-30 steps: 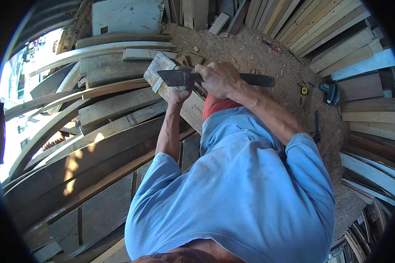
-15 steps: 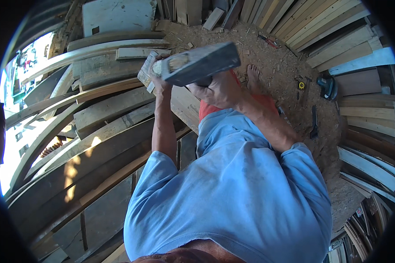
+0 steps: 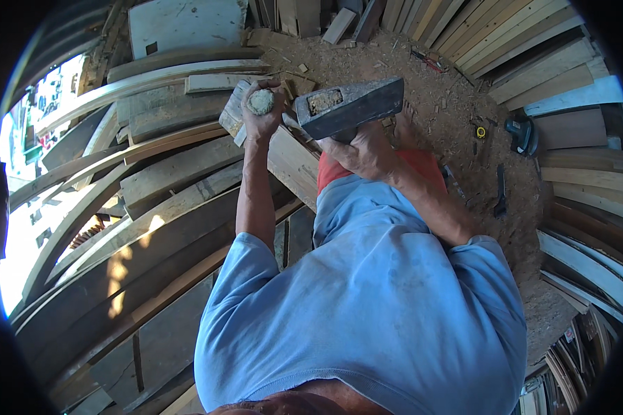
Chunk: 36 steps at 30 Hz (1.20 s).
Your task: The person shapes the end of a wooden handle using a hand axe, repeatedly striking the wood while holding it against a workbench. The person then picks up a long wooden board and uses a plane to smooth one of its edges.
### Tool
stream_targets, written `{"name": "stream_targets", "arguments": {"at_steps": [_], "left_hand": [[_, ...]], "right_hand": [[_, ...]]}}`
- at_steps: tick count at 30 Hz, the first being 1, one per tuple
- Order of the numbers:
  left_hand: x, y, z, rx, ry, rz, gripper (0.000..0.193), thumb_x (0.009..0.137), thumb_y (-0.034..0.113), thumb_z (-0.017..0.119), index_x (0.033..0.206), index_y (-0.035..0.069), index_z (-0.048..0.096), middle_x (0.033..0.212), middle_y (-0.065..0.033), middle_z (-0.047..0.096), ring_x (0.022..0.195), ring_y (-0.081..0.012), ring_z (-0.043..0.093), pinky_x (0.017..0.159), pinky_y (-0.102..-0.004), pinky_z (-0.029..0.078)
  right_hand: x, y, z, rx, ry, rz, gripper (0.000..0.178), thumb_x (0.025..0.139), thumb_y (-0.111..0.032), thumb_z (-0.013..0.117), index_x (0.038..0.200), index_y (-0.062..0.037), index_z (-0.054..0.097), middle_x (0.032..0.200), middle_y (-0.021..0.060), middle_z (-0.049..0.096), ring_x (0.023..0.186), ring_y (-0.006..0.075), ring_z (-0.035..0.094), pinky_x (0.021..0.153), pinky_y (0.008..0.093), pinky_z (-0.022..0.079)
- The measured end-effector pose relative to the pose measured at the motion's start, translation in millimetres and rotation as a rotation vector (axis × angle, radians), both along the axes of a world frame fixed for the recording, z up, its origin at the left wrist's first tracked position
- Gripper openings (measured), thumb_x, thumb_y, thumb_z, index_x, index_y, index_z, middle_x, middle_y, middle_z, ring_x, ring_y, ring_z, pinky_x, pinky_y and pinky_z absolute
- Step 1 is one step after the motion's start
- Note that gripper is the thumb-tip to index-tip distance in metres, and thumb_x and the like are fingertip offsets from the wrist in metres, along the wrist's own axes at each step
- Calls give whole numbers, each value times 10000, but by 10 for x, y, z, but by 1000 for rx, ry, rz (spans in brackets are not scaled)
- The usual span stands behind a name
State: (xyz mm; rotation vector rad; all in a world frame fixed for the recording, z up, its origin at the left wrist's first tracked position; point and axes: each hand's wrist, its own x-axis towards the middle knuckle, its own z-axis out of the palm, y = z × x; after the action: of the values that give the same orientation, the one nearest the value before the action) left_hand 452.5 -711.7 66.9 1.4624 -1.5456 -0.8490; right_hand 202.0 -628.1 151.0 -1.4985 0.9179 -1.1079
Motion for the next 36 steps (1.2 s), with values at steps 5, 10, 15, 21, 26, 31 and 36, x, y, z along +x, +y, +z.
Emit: {"name": "stream_targets", "arguments": {"at_steps": [5,10,15,21,26,31,36], "left_hand": [[-11,35,-41,52,70,18,160,843,116,713,967,19,681,768,-20,639,702,-94,594,647,-265,481],[9,102,-20,54,28,-75,168,813,124,716,934,13,684,771,-48,649,721,-118,600,667,-287,492],[-46,225,81,29,35,-63,167,797,119,712,930,19,695,748,-68,651,696,-132,609,638,-298,492],[105,170,-140,-476,-221,-347,196,788,93,712,975,35,714,844,-66,727,796,-226,678,751,-364,530],[34,422,-75,-111,13,-127,273,777,103,721,1046,58,704,1056,-113,725,995,-284,671,928,-404,509],[138,443,-360,-215,-109,-123,291,773,125,727,1060,84,714,1065,-102,719,1025,-289,666,965,-413,486],[31,388,-294,-237,-225,26,329,751,159,771,1071,98,725,1059,-101,728,1011,-318,675,971,-433,486]], "right_hand": [[53,29,60,-20,-42,-91,192,886,-170,749,806,-49,623,758,14,583,699,145,529,678,346,468],[52,1,151,-48,-26,-147,173,900,-123,728,794,-43,618,756,-7,569,674,125,508,649,333,457],[199,-257,464,-282,-32,-172,138,934,-103,694,841,-17,637,772,-11,586,688,118,537,652,318,469],[425,-478,56,-126,895,120,153,891,-204,669,999,-96,674,840,163,721,784,347,710,724,458,552],[384,-463,106,-303,588,17,273,858,-317,722,1040,-125,657,810,159,718,772,342,719,676,485,565],[478,-442,-70,-205,748,94,313,818,-266,714,1074,-92,669,824,165,714,792,397,701,718,512,553],[345,-371,111,-28,668,138,311,852,-259,701,1110,-88,683,931,179,729,861,363,715,770,470,560]]}}
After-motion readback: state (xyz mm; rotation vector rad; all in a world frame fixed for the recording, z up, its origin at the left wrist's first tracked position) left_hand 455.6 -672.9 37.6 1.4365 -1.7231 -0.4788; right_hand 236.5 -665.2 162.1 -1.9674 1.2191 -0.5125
